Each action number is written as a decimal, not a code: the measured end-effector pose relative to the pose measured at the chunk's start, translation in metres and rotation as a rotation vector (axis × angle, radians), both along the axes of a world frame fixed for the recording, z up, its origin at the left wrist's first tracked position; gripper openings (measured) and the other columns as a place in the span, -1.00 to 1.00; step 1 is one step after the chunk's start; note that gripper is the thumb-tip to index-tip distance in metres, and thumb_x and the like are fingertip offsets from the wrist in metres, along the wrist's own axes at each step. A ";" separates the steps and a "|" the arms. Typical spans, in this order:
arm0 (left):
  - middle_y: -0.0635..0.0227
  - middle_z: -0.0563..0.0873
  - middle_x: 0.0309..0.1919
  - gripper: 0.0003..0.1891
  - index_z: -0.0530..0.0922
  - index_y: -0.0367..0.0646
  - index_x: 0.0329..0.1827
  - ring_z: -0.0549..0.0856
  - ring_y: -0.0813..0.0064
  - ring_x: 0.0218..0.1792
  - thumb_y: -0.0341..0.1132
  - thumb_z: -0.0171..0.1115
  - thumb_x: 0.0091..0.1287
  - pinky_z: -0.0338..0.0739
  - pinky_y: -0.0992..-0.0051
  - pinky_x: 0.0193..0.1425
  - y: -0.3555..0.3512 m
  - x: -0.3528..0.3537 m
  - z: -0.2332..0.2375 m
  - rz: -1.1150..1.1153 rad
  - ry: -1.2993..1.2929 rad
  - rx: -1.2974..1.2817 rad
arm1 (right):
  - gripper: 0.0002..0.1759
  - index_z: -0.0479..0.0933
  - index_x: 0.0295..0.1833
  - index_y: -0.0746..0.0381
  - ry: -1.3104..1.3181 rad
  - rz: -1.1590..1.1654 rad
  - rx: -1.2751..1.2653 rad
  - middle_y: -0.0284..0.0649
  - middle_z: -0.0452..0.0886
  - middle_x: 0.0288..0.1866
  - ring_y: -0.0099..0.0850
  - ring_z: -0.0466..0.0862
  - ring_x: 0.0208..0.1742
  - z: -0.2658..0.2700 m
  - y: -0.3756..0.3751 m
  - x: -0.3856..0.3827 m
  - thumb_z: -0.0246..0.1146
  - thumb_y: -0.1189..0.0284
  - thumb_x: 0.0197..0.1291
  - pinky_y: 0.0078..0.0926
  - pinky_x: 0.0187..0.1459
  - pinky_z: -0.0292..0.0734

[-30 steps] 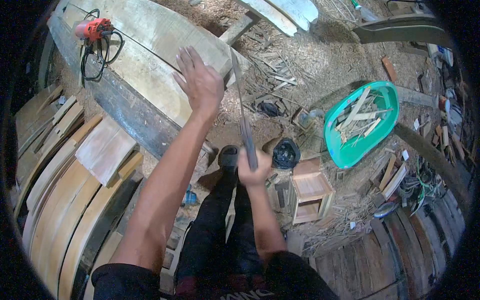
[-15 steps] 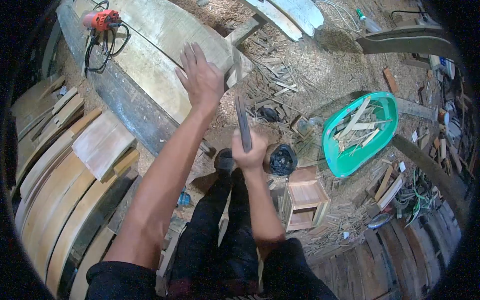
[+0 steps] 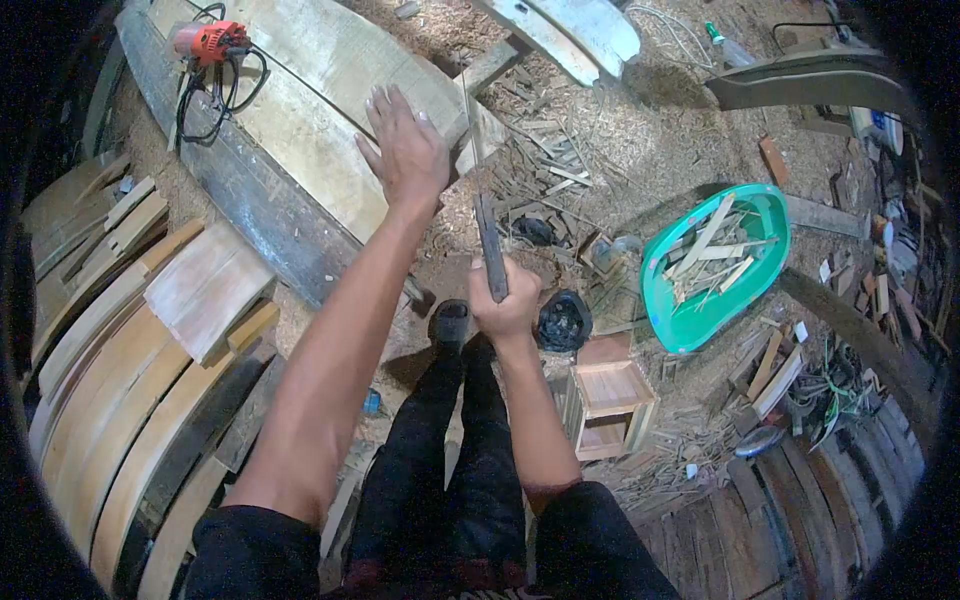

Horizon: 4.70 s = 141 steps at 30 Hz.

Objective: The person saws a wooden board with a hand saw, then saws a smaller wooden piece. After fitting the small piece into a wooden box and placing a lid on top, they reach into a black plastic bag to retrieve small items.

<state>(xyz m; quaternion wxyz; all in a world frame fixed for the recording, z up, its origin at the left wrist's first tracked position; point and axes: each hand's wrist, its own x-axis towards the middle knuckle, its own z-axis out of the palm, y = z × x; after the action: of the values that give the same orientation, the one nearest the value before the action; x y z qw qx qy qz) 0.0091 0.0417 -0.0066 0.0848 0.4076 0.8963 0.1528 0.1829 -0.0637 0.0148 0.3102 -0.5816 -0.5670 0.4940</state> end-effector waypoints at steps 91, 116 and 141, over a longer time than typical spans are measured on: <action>0.37 0.65 -0.37 -0.80 0.59 -0.29 0.09 0.57 0.65 -0.38 -0.38 0.09 0.57 0.46 0.54 -0.30 -0.186 0.053 0.522 -0.855 -0.749 1.037 | -0.76 0.66 0.06 0.38 0.432 -0.043 0.660 -0.30 0.73 -0.14 -0.62 0.64 -0.11 0.593 -0.090 0.020 0.32 0.47 0.37 -0.59 -0.03 0.54; 0.19 0.82 -0.22 -0.68 0.67 -0.31 0.18 0.74 0.57 -0.22 -0.50 0.33 0.38 0.61 0.52 -0.12 -0.235 0.018 0.560 -0.640 -0.580 0.994 | -0.77 0.69 0.04 0.33 0.330 -0.339 0.687 -0.44 0.60 -0.42 -0.72 0.47 -0.41 0.569 -0.093 -0.032 0.33 0.44 0.37 -0.64 -0.37 0.37; 0.22 0.78 -0.27 -0.72 0.67 -0.31 0.14 0.69 0.57 -0.30 -0.51 0.31 0.39 0.58 0.50 -0.23 -0.236 0.000 0.544 -0.653 -0.509 1.090 | -0.73 0.66 0.03 0.39 0.273 -0.248 0.611 -0.40 0.62 -0.39 -0.71 0.47 -0.35 0.585 -0.104 -0.048 0.32 0.40 0.38 -0.61 -0.29 0.44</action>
<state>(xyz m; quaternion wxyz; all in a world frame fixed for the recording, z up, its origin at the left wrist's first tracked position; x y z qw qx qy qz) 0.0091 -0.1941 0.5372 0.1171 0.5928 0.4748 0.6399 0.1352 -0.1678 0.5995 0.6005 -0.4550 -0.5668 0.3333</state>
